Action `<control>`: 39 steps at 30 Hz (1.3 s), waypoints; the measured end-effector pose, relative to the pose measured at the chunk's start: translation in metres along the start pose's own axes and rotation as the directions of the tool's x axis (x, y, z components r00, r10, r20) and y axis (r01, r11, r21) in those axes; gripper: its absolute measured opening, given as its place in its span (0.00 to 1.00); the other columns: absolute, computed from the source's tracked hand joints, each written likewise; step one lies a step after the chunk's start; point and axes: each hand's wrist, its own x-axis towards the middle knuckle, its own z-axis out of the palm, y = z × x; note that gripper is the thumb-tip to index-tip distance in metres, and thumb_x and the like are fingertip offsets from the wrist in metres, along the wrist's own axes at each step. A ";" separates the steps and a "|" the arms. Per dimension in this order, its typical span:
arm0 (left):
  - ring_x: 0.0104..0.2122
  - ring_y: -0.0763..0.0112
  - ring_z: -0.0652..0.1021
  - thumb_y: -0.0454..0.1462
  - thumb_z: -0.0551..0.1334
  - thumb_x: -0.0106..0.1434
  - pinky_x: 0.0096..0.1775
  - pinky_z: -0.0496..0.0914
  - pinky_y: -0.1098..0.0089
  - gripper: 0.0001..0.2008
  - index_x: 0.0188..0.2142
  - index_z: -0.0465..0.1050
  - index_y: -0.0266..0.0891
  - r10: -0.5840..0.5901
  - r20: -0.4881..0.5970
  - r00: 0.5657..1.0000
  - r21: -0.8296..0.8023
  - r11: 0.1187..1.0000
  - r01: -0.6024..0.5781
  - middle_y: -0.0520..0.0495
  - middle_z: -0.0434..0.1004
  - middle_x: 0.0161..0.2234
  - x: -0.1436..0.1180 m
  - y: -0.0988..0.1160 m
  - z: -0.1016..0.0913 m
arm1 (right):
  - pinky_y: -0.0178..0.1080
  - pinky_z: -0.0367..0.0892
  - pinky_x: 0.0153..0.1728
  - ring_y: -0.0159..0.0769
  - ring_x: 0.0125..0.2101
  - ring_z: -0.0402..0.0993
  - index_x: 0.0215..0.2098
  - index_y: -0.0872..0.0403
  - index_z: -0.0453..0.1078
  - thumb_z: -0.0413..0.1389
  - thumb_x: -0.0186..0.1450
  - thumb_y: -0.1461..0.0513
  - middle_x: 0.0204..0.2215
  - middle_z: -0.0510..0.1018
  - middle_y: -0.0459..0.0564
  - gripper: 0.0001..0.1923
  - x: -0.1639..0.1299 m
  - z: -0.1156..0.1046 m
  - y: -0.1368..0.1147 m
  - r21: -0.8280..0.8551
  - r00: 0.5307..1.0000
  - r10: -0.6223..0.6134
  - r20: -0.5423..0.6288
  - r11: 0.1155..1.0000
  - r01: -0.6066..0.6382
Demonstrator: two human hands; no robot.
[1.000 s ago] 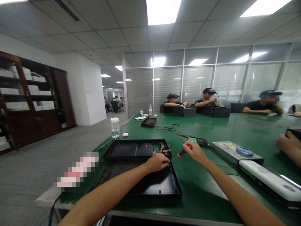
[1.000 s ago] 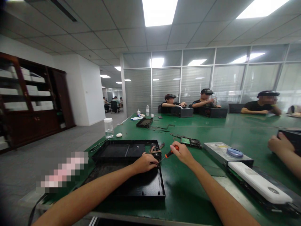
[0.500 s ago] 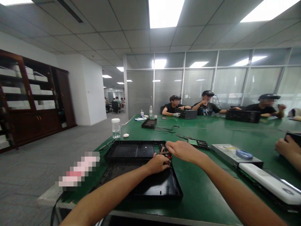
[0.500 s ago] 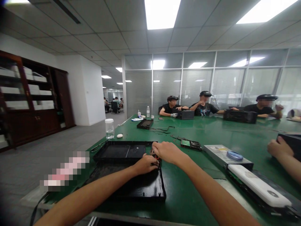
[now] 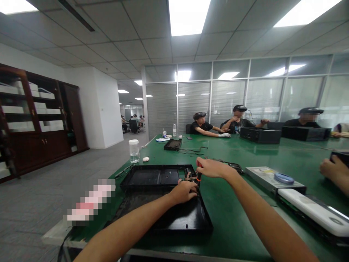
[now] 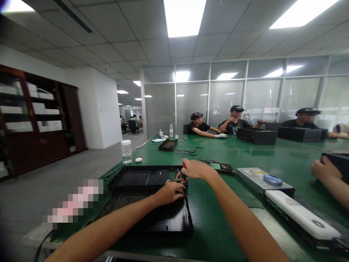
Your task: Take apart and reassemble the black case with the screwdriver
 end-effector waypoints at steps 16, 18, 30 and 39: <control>0.44 0.66 0.72 0.36 0.60 0.57 0.47 0.61 0.68 0.10 0.39 0.70 0.39 0.035 -0.034 0.999 0.010 0.999 -0.034 0.49 0.76 0.37 0.001 -0.005 0.004 | 0.43 0.60 0.36 0.48 0.41 0.70 0.41 0.59 0.67 0.37 0.64 0.51 0.41 0.73 0.63 0.26 0.002 0.002 -0.003 -0.055 0.989 0.140 -0.044 0.988 -0.142; 0.43 0.66 0.72 0.35 0.60 0.56 0.46 0.60 0.67 0.09 0.39 0.69 0.39 0.042 -0.037 0.998 0.013 0.999 -0.041 0.49 0.76 0.36 0.001 -0.006 0.003 | 0.40 0.60 0.35 0.45 0.39 0.71 0.44 0.58 0.65 0.37 0.64 0.53 0.40 0.74 0.60 0.22 0.003 0.002 -0.002 -0.009 0.998 0.060 -0.019 0.998 -0.060; 0.44 0.67 0.72 0.34 0.60 0.57 0.46 0.58 0.67 0.09 0.39 0.68 0.40 0.056 -0.043 0.998 0.024 0.998 -0.055 0.51 0.76 0.36 0.000 -0.007 0.004 | 0.38 0.59 0.35 0.42 0.37 0.70 0.34 0.57 0.69 0.37 0.64 0.49 0.36 0.75 0.58 0.25 0.010 0.006 0.009 0.008 0.999 0.004 -0.037 1.000 -0.003; 0.42 0.69 0.73 0.35 0.60 0.57 0.45 0.60 0.70 0.10 0.40 0.68 0.38 0.104 -0.048 0.993 0.023 0.994 -0.103 0.50 0.76 0.36 0.001 -0.011 0.006 | 0.40 0.60 0.35 0.46 0.38 0.71 0.34 0.59 0.71 0.38 0.62 0.46 0.38 0.75 0.62 0.29 0.014 0.010 0.013 -0.065 0.988 0.131 -0.080 0.989 -0.136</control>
